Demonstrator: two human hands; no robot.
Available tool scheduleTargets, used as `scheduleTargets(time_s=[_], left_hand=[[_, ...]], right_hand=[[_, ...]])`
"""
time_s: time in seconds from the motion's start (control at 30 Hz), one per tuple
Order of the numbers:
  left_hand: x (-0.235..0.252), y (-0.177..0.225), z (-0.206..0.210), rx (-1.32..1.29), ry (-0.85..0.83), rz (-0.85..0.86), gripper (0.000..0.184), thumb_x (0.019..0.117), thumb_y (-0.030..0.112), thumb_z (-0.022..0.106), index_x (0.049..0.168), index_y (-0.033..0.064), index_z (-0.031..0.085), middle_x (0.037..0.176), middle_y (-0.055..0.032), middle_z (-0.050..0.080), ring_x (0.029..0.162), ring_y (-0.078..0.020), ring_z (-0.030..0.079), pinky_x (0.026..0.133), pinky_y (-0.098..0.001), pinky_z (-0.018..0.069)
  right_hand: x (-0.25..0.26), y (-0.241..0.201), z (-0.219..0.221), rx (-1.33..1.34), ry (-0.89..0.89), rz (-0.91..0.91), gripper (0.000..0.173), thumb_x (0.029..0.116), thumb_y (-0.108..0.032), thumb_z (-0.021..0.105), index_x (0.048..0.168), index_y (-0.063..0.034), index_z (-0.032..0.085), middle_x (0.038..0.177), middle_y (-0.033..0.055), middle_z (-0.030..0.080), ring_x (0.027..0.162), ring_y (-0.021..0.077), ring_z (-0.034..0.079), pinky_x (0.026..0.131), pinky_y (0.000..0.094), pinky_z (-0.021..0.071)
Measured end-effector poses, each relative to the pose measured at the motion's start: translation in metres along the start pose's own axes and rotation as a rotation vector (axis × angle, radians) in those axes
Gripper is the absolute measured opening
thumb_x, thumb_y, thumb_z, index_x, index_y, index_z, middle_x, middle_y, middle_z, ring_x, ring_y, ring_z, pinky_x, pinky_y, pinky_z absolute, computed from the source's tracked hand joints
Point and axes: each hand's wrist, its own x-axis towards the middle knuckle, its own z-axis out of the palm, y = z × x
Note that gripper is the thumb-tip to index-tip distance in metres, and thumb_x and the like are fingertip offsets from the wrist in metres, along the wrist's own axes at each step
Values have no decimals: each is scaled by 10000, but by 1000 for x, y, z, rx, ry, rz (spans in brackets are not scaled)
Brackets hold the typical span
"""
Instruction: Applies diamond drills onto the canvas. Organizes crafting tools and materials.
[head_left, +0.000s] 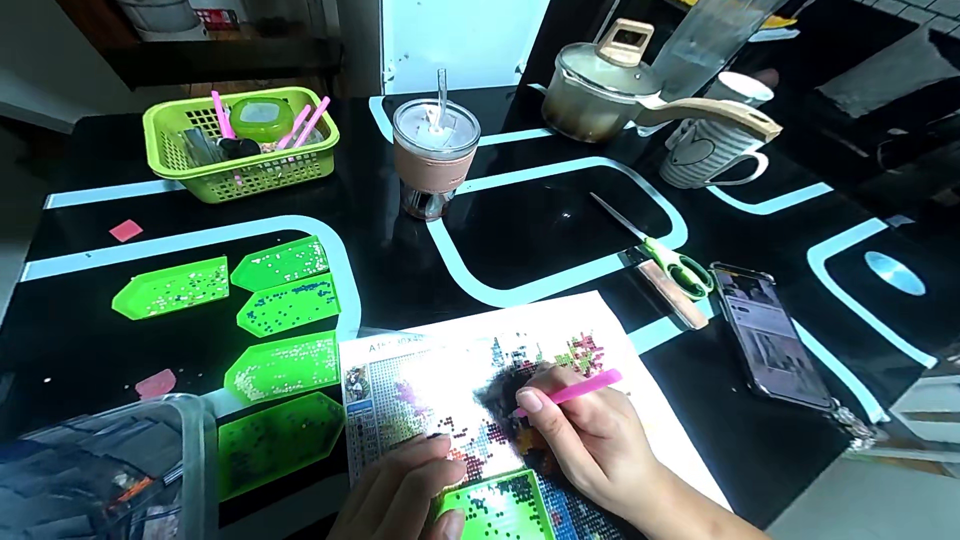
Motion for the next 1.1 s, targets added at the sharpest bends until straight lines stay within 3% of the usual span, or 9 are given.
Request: scheduleTargets(time_s=[0.1, 0.2, 0.3, 0.43, 0.5, 0.6, 0.97, 1.03, 1.1], left_hand=[[0, 0, 0, 4, 3, -9, 269, 1068, 190, 490, 1192, 21, 659, 1279, -190, 667, 1293, -252, 578, 1098, -360, 445], [0, 1, 1, 12, 21, -12, 282, 1071, 168, 466, 1194, 9, 664, 1277, -186, 672, 1279, -240, 590, 1086, -348, 458], [0, 1, 2, -1, 48, -14, 288, 1075, 144, 445, 1217, 1, 650, 1269, -177, 677, 1264, -228, 602, 1073, -350, 473], [0, 1, 4, 7, 79, -11, 306, 1077, 139, 425, 1255, 2, 633, 1270, -163, 683, 1264, -218, 609, 1076, -358, 478], [-1, 0, 6, 9, 101, -5, 306, 1074, 139, 428, 1260, 2, 629, 1264, -156, 688, 1257, -219, 612, 1075, -364, 479], [0, 2, 5, 21, 98, -24, 309, 1069, 138, 431, 1266, 9, 630, 1262, -139, 690, 1250, -213, 616, 1068, -365, 484], [-1, 3, 6, 20, 108, -43, 308, 1059, 142, 450, 1281, 26, 629, 1264, -119, 687, 1233, -196, 616, 1053, -351, 487], [0, 3, 6, 20, 104, -43, 306, 1058, 138, 451, 1281, 26, 629, 1268, -122, 686, 1230, -199, 616, 1049, -349, 487], [0, 4, 5, 21, 94, -52, 311, 1062, 146, 451, 1285, 24, 629, 1274, -125, 684, 1235, -206, 615, 1052, -352, 487]], right_hand=[[1, -1, -1, -16, -10, -2, 331, 1115, -280, 437, 950, -43, 599, 773, 44, 592, 702, 29, 578, 655, 149, 484], [3, 1, -4, 218, 53, 194, 303, 1103, -302, 470, 932, -122, 643, 747, -57, 610, 652, -42, 569, 604, 116, 483], [8, -8, -8, 399, 85, 289, 261, 1096, -318, 485, 959, -173, 653, 751, -80, 635, 631, -21, 591, 587, 135, 510], [1, -28, 3, 422, -80, 128, 275, 1102, -253, 491, 980, -60, 644, 828, -8, 659, 763, -12, 628, 699, 153, 529], [-3, -31, 9, 297, -137, 45, 303, 1100, -286, 489, 966, -60, 642, 831, 32, 663, 798, 44, 636, 791, 216, 514], [-5, -30, 15, 200, -143, -10, 311, 1101, -304, 480, 953, -79, 637, 820, 34, 672, 797, 71, 638, 832, 251, 489], [-5, -29, 19, 167, -145, -61, 313, 1100, -305, 479, 951, -78, 634, 814, 49, 664, 793, 95, 626, 788, 253, 468], [-4, -29, 17, 267, -133, -4, 303, 1102, -284, 483, 967, -59, 635, 833, 35, 666, 800, 47, 642, 788, 207, 513], [-1, -29, 13, 420, -71, 126, 276, 1102, -260, 490, 985, -70, 652, 834, -17, 675, 754, -14, 642, 688, 149, 542]])
